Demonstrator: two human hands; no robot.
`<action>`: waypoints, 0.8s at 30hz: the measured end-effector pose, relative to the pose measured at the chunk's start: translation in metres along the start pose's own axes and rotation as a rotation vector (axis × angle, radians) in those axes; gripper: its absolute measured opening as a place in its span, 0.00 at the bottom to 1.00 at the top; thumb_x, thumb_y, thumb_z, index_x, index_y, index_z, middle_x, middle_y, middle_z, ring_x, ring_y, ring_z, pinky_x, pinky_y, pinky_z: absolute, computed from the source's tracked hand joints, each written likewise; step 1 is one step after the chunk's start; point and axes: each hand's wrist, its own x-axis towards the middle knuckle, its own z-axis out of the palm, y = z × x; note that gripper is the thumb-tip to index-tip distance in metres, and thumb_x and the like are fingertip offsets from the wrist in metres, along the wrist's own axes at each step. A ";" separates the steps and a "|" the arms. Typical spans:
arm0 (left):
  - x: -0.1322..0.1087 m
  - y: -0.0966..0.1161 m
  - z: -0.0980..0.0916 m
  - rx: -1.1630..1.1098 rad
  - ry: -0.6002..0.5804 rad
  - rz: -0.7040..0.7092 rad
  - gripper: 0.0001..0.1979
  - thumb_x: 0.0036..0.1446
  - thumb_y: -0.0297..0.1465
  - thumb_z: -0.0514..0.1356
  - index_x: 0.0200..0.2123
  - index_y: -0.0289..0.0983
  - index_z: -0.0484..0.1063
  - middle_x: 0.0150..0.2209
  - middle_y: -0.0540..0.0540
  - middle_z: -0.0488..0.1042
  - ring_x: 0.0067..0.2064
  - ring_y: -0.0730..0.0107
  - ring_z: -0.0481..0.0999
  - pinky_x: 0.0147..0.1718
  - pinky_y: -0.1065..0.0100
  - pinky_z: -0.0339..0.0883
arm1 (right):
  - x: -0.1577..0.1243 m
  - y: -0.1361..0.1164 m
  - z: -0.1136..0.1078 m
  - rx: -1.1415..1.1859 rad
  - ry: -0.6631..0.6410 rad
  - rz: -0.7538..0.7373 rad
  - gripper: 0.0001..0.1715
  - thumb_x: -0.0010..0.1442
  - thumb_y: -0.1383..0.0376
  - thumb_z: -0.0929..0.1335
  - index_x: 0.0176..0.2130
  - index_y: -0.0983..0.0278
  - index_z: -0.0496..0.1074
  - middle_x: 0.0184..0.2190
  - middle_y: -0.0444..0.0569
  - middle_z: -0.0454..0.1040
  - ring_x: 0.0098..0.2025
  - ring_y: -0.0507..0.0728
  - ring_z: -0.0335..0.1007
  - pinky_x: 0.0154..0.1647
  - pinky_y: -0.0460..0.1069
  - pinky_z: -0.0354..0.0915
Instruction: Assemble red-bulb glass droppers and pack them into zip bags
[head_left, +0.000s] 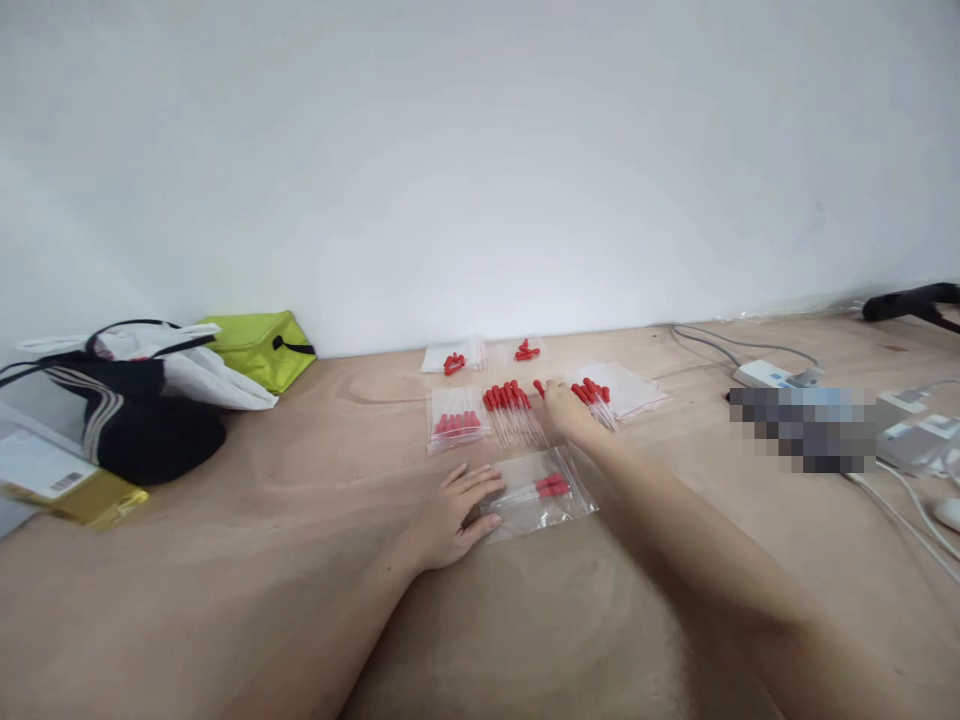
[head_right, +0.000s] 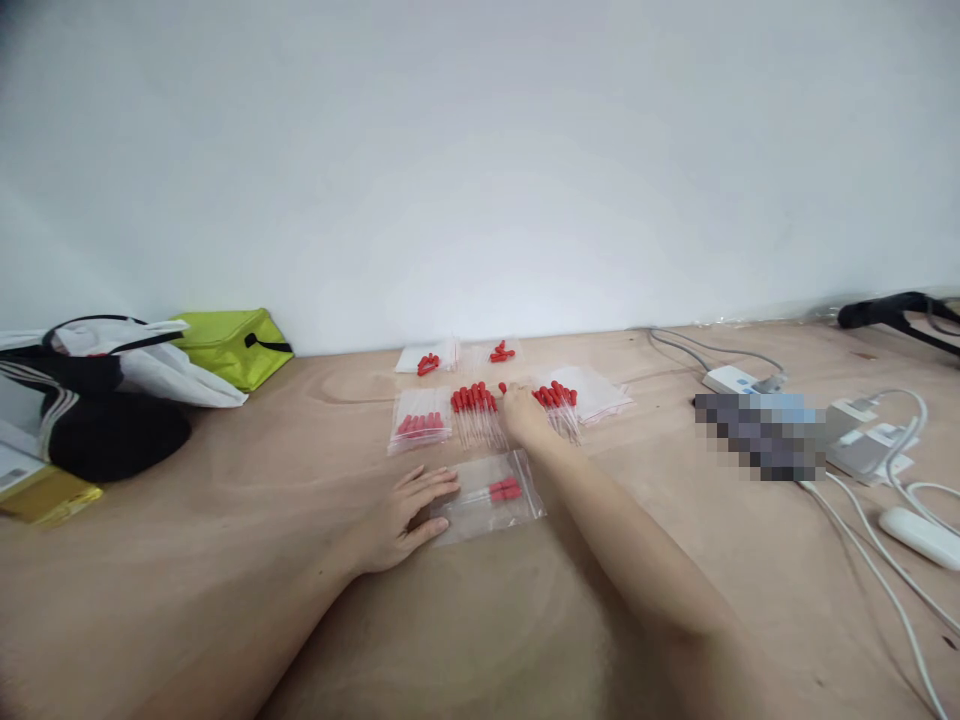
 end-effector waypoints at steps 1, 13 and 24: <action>0.000 0.000 0.000 0.002 -0.001 0.002 0.20 0.59 0.39 0.49 0.53 0.41 0.58 0.57 0.46 0.58 0.60 0.66 0.53 0.58 0.54 0.43 | -0.005 0.006 -0.005 0.030 0.022 -0.028 0.20 0.52 0.73 0.60 0.47 0.71 0.61 0.42 0.63 0.68 0.44 0.60 0.65 0.41 0.51 0.61; -0.001 0.000 0.001 0.001 0.008 -0.003 0.20 0.59 0.40 0.48 0.53 0.42 0.59 0.58 0.46 0.57 0.59 0.66 0.53 0.58 0.55 0.42 | -0.071 0.070 0.003 0.946 0.291 0.085 0.35 0.51 0.62 0.61 0.55 0.62 0.40 0.23 0.38 0.59 0.20 0.50 0.63 0.21 0.47 0.65; 0.000 0.003 -0.002 -0.028 0.013 -0.002 0.20 0.59 0.39 0.49 0.54 0.43 0.57 0.57 0.47 0.59 0.59 0.65 0.54 0.58 0.54 0.42 | -0.081 0.051 0.017 1.233 0.205 0.089 0.27 0.47 0.53 0.66 0.41 0.58 0.49 0.25 0.37 0.63 0.24 0.49 0.66 0.27 0.49 0.67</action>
